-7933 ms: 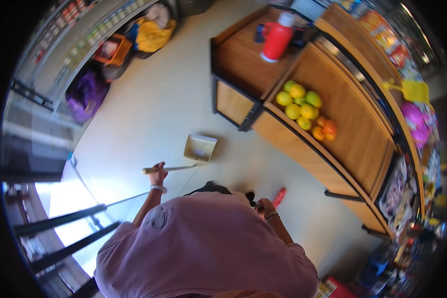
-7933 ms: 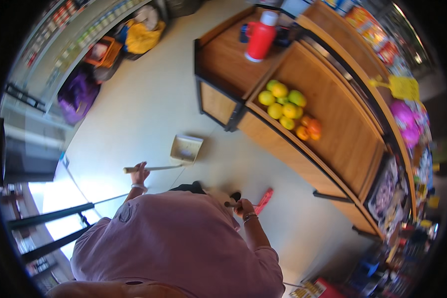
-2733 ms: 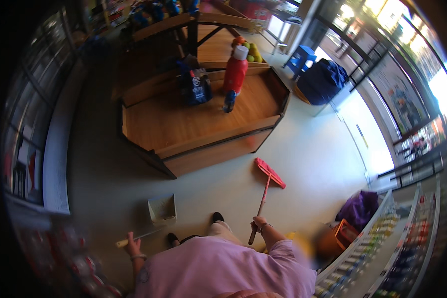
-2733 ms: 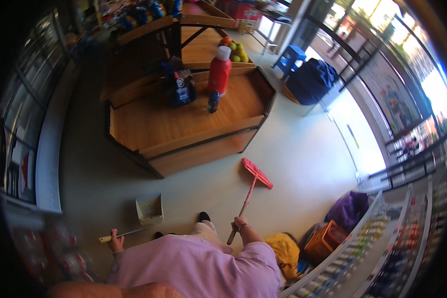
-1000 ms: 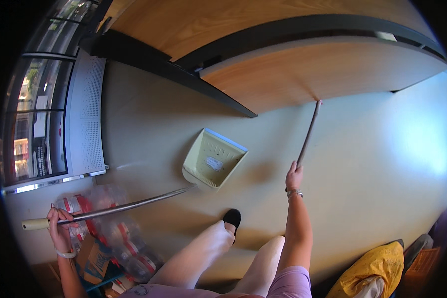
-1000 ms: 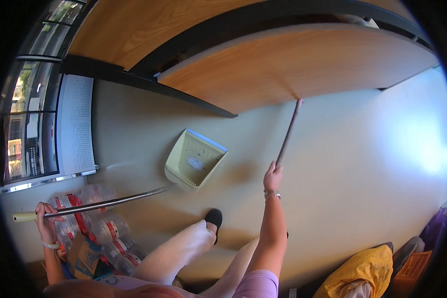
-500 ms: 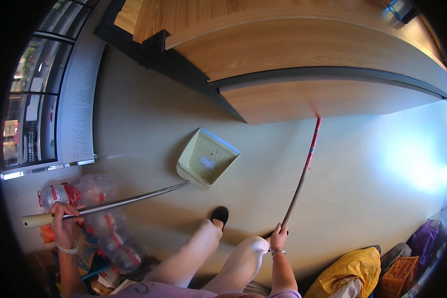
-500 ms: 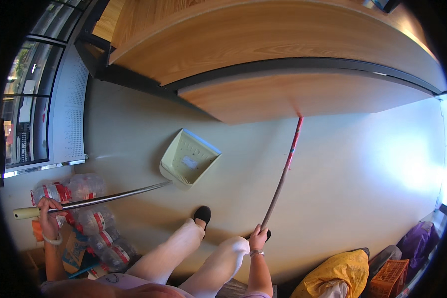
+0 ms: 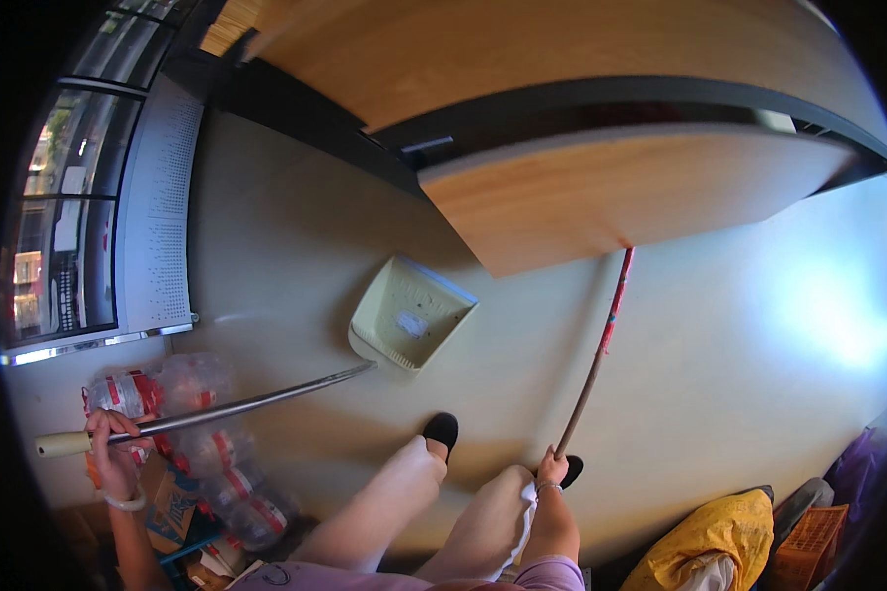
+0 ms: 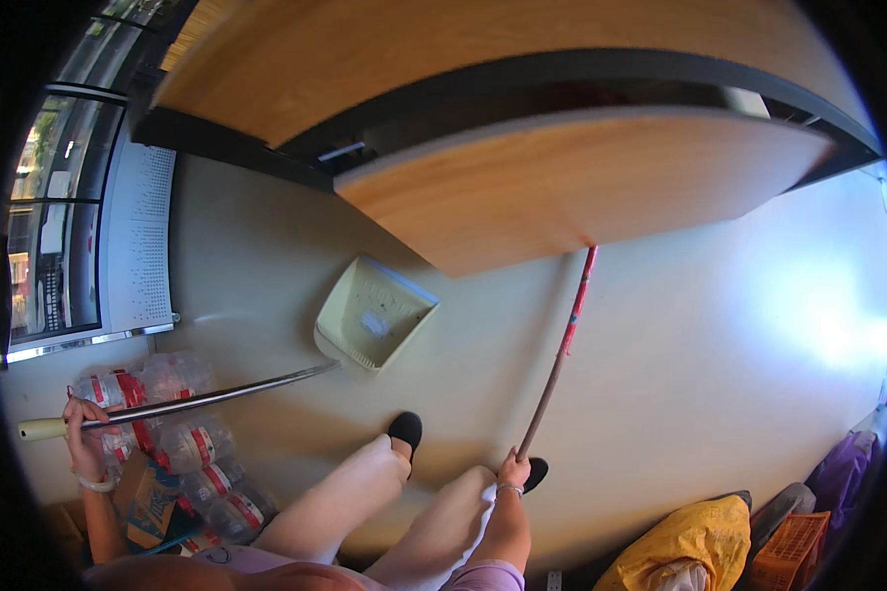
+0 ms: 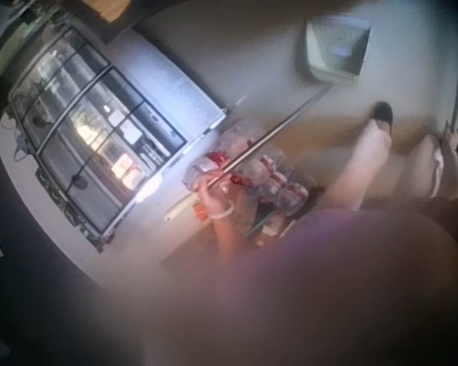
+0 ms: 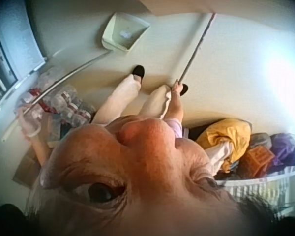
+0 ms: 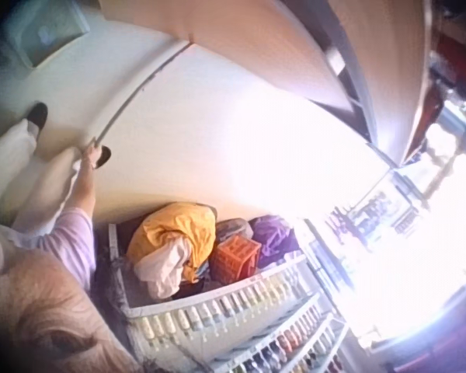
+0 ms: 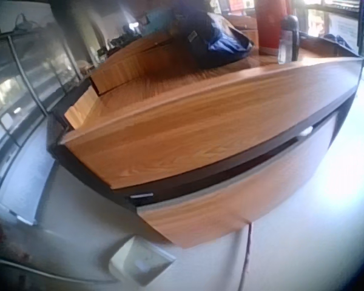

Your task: The person sweeps the floor of a convenience store using a broom and dustpan. They remove a wooden shelf panel to sweep underneath, then replace it. The person continues sweeping the main floor area and a hallway.

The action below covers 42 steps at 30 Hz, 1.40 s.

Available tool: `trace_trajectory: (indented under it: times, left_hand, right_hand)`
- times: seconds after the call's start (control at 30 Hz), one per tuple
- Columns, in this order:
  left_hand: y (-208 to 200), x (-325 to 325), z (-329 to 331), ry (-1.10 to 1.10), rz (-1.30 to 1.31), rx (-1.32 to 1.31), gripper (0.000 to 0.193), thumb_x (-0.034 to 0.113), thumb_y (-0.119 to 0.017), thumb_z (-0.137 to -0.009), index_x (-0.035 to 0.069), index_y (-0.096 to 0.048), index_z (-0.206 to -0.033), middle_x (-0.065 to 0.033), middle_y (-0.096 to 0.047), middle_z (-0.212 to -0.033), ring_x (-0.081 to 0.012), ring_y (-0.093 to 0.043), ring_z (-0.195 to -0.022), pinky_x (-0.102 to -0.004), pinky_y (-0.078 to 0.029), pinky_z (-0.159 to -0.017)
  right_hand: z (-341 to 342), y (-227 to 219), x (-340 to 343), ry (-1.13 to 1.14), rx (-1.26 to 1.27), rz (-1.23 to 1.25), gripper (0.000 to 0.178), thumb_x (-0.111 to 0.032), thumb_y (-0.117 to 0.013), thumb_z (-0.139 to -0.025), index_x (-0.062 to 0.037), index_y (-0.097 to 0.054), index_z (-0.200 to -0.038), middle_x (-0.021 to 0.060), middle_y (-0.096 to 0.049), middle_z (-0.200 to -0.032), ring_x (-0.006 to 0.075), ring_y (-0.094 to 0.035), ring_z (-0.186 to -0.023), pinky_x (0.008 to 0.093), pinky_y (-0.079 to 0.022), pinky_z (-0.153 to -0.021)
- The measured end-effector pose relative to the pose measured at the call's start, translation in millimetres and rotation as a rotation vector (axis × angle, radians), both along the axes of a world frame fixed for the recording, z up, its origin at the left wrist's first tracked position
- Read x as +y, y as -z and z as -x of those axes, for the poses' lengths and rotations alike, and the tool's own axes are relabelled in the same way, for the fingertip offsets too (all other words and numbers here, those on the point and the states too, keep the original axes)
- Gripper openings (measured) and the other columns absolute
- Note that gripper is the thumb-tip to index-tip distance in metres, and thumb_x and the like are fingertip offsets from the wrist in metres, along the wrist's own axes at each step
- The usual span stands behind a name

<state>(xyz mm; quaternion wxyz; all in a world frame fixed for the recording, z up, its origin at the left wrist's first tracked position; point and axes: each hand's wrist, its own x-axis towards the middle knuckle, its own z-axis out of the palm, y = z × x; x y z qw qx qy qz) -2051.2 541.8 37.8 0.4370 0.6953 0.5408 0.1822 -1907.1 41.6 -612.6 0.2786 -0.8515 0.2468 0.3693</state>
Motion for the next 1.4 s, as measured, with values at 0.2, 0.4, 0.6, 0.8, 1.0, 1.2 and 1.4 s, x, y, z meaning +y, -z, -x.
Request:
trace_trajectory:
  times: [0.2, 0.4, 0.6, 0.8, 1.0, 1.2, 1.4]
  left_hand:
    - [-5, -2, -8, 0.061, 0.079, 0.044, 0.034, 0.038, -0.048, -0.094, 0.005, -0.058, -0.09, -0.0148, -0.062, -0.098, -0.0239, -0.059, -0.085, -0.0319, -0.048, -0.078]
    - [1, -6, -6, -0.013, -0.061, 0.034, 0.029, 0.034, -0.044, -0.096, 0.007, -0.051, -0.086, -0.0097, -0.056, -0.086, -0.0246, -0.063, -0.082, -0.0266, -0.048, -0.063]
    - [10, -3, -3, -0.082, -0.173, 0.054, 0.027, 0.03, -0.041, -0.098, 0.008, -0.044, -0.082, -0.0046, -0.05, -0.074, -0.0253, -0.066, -0.079, -0.0212, -0.049, -0.049]
    - [6, 3, 0, -0.049, -0.109, 0.047, 0.027, 0.03, -0.042, -0.097, 0.007, -0.044, -0.083, -0.0065, -0.052, -0.077, -0.0269, -0.066, -0.084, -0.0247, -0.053, -0.054]
    - [-1, 1, 0, -0.017, 0.001, -0.011, 0.026, 0.028, -0.044, -0.097, 0.005, -0.046, -0.085, -0.0106, -0.057, -0.082, -0.0318, -0.066, -0.089, -0.0271, -0.056, -0.06]
    - [-5, -2, 1, -0.121, 0.03, 0.033, 0.025, 0.03, -0.047, -0.096, 0.008, -0.049, -0.086, -0.0107, -0.062, -0.091, -0.0282, -0.066, -0.091, -0.0295, -0.056, -0.062]
    - [8, -3, 24, -0.267, 0.166, 0.031, 0.034, 0.044, -0.05, -0.095, 0.013, -0.057, -0.108, -0.0078, -0.06, -0.112, -0.0277, -0.058, -0.108, -0.0348, -0.053, -0.077]
  right_hand:
    - [-20, -15, -4, -0.04, 0.031, 0.054, 0.042, -0.039, -0.063, -0.085, 0.0032, -0.064, -0.078, 0.0141, -0.063, -0.066, 0.0246, -0.061, -0.061, 0.0388, -0.048, -0.063]
    - [-22, -20, -7, 0.014, 0.053, 0.035, 0.041, -0.04, -0.063, -0.085, 0.0013, -0.065, -0.083, 0.0179, -0.065, -0.072, 0.0318, -0.064, -0.069, 0.0413, -0.049, -0.068]
    - [-32, -40, -11, -0.009, -0.024, 0.106, 0.039, -0.039, -0.063, -0.086, -0.0008, -0.061, -0.077, 0.0171, -0.064, -0.071, 0.031, -0.061, -0.065, 0.0413, -0.048, -0.066]
    - [-31, -59, -28, -0.035, -0.095, -0.025, 0.035, -0.036, -0.065, -0.085, -0.002, -0.059, -0.076, 0.0152, -0.062, -0.066, 0.027, -0.054, -0.059, 0.0402, -0.047, -0.063]
    - [-32, -67, -37, -0.107, 0.009, -0.037, 0.032, -0.031, -0.067, -0.081, -0.0024, -0.055, -0.084, 0.0177, -0.063, -0.077, 0.034, -0.061, -0.073, 0.0432, -0.048, -0.067]
    - [-31, -86, -44, -0.131, 0.057, -0.106, 0.025, -0.025, -0.064, -0.08, -0.0034, -0.057, -0.09, 0.0166, -0.065, -0.083, 0.0303, -0.064, -0.079, 0.0407, -0.05, -0.072]
    - [-43, -139, -45, -0.177, 0.179, -0.154, 0.024, -0.02, -0.065, -0.081, -0.0034, -0.055, -0.096, 0.0181, -0.066, -0.09, 0.0334, -0.064, -0.086, 0.0417, -0.05, -0.076]
